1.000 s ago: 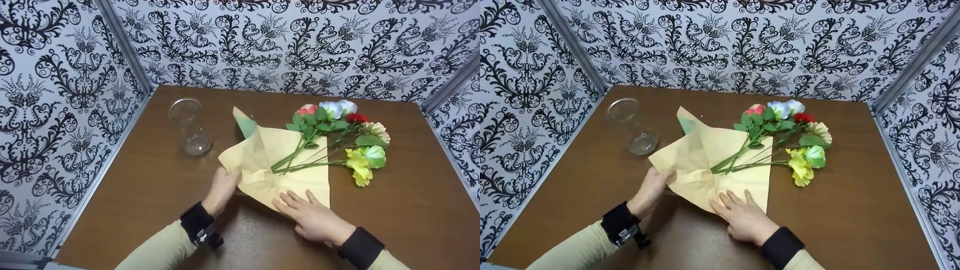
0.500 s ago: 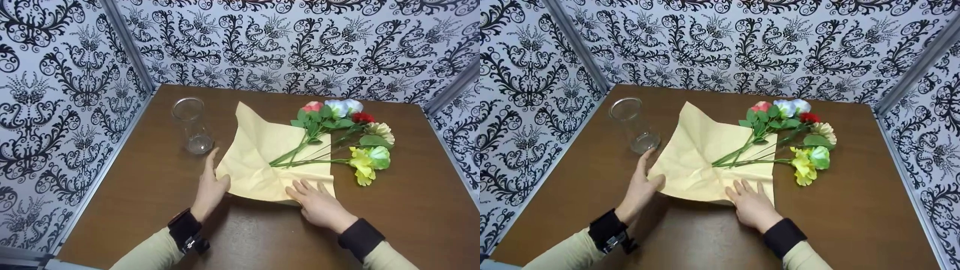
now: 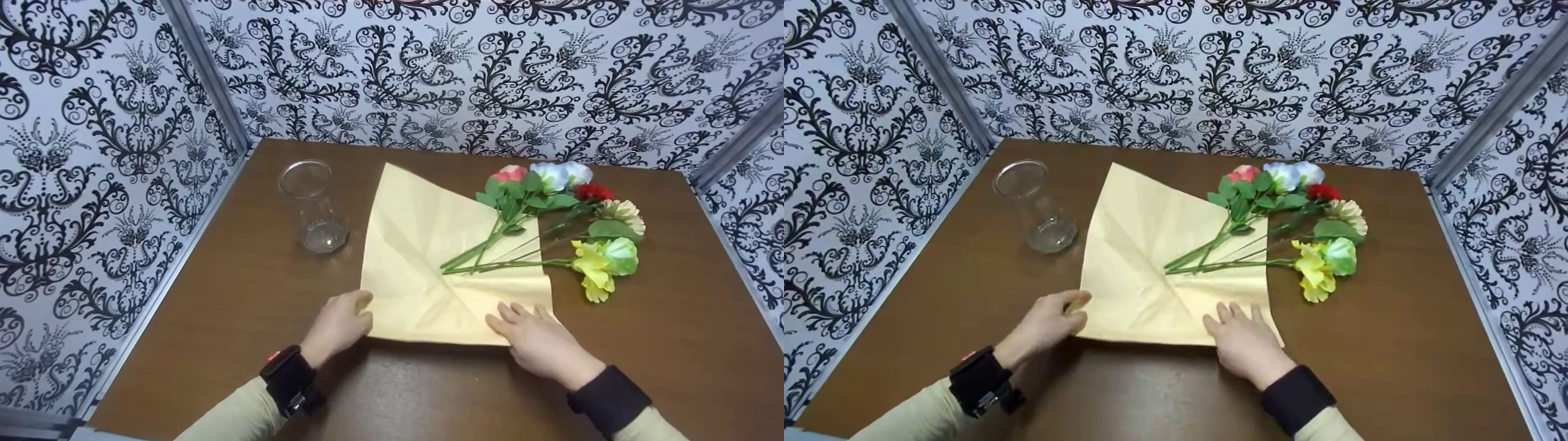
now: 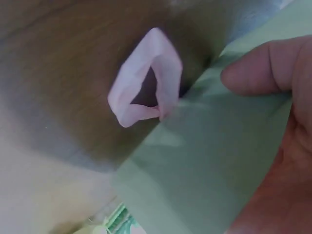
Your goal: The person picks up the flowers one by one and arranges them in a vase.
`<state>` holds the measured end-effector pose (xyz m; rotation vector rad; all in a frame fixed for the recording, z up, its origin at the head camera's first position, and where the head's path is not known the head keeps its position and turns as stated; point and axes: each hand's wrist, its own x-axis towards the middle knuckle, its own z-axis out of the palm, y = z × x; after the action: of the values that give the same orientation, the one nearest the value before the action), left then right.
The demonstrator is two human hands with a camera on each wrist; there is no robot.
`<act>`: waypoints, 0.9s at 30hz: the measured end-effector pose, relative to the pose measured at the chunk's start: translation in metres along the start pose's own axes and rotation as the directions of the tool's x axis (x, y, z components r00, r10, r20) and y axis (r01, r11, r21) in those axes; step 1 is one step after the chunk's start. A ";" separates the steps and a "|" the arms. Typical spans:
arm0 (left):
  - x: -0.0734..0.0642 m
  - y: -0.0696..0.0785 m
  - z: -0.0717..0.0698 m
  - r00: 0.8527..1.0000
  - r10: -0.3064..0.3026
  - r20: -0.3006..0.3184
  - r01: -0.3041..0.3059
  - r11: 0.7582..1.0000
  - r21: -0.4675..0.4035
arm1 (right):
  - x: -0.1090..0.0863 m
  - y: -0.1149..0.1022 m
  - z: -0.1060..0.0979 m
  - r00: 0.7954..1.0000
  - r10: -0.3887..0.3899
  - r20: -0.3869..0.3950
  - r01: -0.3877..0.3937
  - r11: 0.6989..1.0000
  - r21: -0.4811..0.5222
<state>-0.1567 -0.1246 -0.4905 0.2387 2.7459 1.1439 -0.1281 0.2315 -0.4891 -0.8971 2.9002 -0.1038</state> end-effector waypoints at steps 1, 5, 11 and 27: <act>-0.001 0.000 -0.001 1.000 0.003 0.012 -0.003 1.000 0.026 | -0.002 -0.002 -0.001 1.000 -0.002 0.016 0.002 1.000 0.004; -0.002 -0.001 -0.002 0.999 0.033 0.037 -0.039 0.988 0.151 | -0.010 -0.006 -0.003 0.996 0.007 0.088 -0.015 0.996 0.088; -0.002 -0.003 -0.001 0.991 0.111 0.081 -0.134 0.911 0.389 | -0.018 -0.006 -0.005 0.991 0.043 0.128 -0.068 0.977 0.201; 0.009 -0.010 -0.004 0.898 0.196 0.393 -0.383 0.787 0.484 | -0.022 0.012 0.016 0.986 -0.093 -0.139 0.089 0.995 -0.033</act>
<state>-0.1675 -0.1328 -0.4957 0.8718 2.7104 0.2647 -0.1148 0.2530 -0.5039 -1.0692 2.9952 -0.1413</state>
